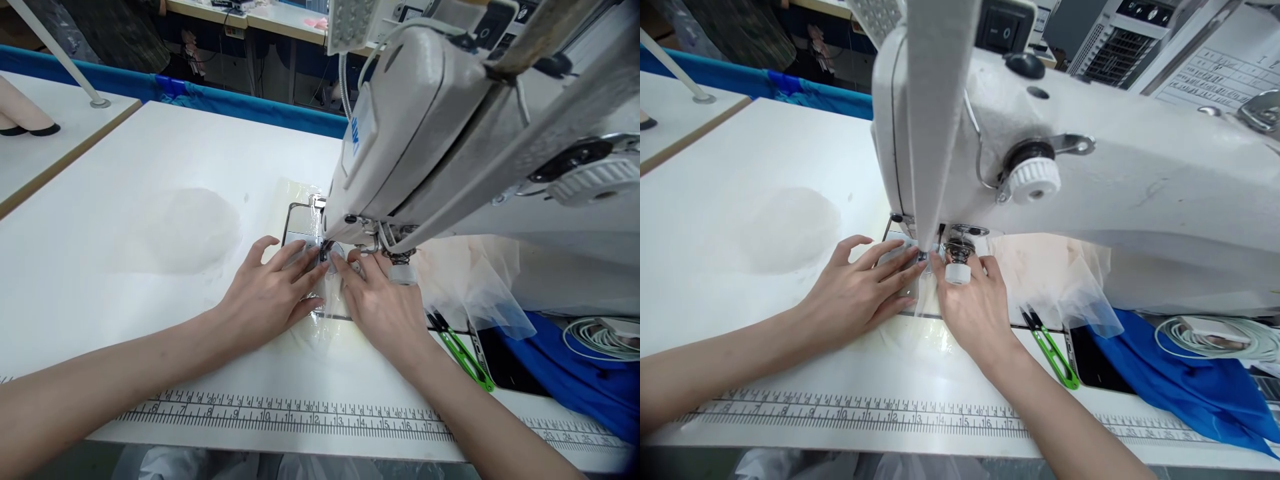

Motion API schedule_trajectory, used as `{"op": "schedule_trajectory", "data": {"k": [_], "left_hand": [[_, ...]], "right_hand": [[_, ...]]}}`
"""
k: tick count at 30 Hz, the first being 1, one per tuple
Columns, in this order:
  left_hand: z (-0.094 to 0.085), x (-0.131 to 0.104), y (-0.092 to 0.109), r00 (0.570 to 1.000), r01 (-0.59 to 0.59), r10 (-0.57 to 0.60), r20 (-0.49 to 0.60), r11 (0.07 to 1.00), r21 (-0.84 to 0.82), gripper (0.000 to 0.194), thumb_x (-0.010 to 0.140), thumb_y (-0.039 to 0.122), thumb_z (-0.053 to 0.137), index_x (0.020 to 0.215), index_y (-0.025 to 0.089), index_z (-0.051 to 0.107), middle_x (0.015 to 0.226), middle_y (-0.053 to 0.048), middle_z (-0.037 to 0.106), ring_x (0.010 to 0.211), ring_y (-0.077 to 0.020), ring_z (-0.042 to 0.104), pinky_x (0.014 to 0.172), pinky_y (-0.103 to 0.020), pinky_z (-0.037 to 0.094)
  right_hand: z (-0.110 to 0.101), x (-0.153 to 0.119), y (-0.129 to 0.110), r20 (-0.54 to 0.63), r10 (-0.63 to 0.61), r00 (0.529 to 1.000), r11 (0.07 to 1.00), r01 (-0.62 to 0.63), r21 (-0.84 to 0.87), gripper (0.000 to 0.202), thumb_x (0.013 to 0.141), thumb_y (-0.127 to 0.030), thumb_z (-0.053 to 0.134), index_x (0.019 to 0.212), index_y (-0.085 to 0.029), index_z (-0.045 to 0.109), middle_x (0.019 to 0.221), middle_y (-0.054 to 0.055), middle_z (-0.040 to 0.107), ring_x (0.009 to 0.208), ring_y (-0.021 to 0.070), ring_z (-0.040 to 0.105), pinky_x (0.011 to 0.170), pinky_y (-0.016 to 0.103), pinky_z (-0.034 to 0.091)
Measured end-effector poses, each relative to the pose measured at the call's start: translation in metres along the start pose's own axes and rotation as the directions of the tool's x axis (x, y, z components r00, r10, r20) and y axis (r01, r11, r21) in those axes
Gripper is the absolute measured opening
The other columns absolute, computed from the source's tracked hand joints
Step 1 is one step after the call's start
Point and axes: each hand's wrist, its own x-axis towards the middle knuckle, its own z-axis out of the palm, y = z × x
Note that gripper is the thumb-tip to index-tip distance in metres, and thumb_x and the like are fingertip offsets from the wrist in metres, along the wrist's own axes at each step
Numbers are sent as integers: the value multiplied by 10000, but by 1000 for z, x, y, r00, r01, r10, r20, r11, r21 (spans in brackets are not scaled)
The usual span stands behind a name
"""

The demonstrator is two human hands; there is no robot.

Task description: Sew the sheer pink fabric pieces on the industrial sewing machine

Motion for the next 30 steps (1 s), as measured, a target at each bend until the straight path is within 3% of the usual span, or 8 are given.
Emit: {"op": "schedule_trajectory", "data": {"k": [8,11,14,17,20,23,26,30], "left_hand": [[-21,-5,-2,992,-99,98,-78,995,-5,274,977,365,504,1102,189,673,1154,-40,702,922,-219,633,864,-425,366],[-35,-8,-7,977,-191,204,67,969,-156,362,910,514,561,996,182,677,1077,-52,681,749,-181,602,756,-385,390],[-40,-9,-11,948,-245,276,160,951,-186,192,921,358,582,899,178,647,1047,-44,660,668,-150,557,670,-342,382],[-41,-8,-9,962,-168,211,171,957,-237,209,984,163,418,876,176,596,955,-26,659,603,-129,518,620,-305,381],[-45,-4,-6,967,30,62,248,936,-349,231,1018,225,353,902,176,547,784,0,619,599,-138,526,581,-277,389],[-49,6,-5,944,142,-19,328,924,-355,163,993,256,424,904,171,532,734,6,579,610,-148,539,526,-263,360],[-45,19,-9,922,157,-25,386,936,-314,128,917,187,516,1021,160,586,874,-24,607,661,-153,573,534,-263,374],[-34,36,-17,904,163,-8,427,930,-328,253,864,92,493,1000,191,682,861,-20,598,660,-138,568,554,-253,383]], "right_hand": [[-21,-5,9,-37,-43,998,974,50,220,313,880,-62,504,1109,-163,691,913,56,732,848,206,642,747,341,436],[-44,-6,12,216,-98,971,837,-37,546,178,857,-258,670,1032,-224,675,1004,-7,700,777,159,642,672,293,451],[-56,-7,13,408,-209,889,747,-125,654,181,821,-250,730,980,-259,645,1051,-36,654,767,133,629,596,254,419],[-56,-8,14,436,-158,886,690,-217,690,121,930,-167,570,870,-256,626,912,-50,659,713,108,612,576,236,391],[-52,-9,16,458,-14,889,576,-367,730,153,983,-218,479,899,-253,602,700,-62,640,631,107,605,563,227,405],[-48,-8,17,430,68,900,532,-397,748,120,970,-286,508,943,-243,618,738,-37,658,651,120,614,556,226,427],[-42,-6,16,330,61,942,624,-295,724,129,887,-292,647,1003,-243,676,783,-16,658,637,125,589,539,230,416],[-33,-3,12,24,177,984,745,-150,650,185,935,-224,564,926,-203,747,796,24,668,565,97,545,507,229,377]]}}
